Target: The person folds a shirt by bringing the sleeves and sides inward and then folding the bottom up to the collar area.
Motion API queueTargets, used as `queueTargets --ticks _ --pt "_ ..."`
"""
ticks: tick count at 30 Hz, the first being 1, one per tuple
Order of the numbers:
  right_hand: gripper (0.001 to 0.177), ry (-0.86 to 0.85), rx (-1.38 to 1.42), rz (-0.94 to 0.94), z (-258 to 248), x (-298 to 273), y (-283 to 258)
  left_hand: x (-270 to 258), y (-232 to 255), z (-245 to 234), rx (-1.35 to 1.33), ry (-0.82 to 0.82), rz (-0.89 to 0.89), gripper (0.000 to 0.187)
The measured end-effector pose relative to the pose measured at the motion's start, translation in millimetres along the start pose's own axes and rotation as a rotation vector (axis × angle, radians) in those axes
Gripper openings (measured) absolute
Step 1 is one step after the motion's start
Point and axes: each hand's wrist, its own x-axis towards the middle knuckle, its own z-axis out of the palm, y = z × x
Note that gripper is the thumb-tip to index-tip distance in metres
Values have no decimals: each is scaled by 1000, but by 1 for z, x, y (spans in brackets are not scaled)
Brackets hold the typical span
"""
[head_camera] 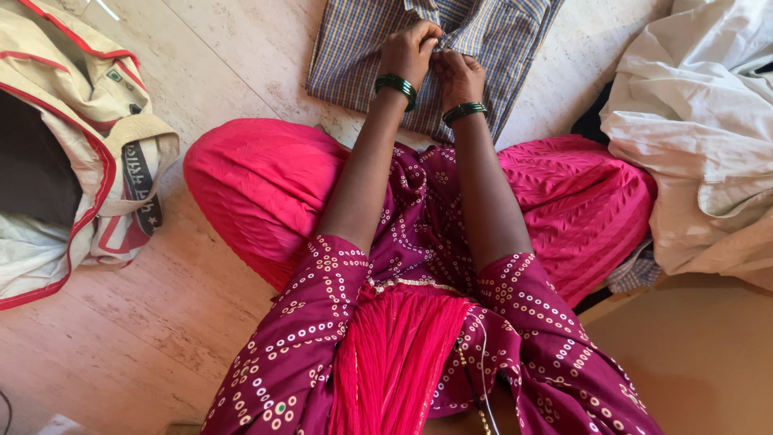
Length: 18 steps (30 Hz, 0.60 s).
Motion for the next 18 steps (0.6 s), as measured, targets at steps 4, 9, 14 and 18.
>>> queueTargets --ticks 4,9,14,18 --pt "6 11 6 -11 1 -1 -1 -4 -2 4 11 -15 -26 12" --pt "10 42 -21 -13 -3 4 1 -8 4 4 -65 -82 -70 19" --pt "11 57 -77 -32 -3 10 6 -11 10 1 64 -32 75 31" --pt "11 34 -20 -11 3 5 0 -14 4 8 27 12 8 26"
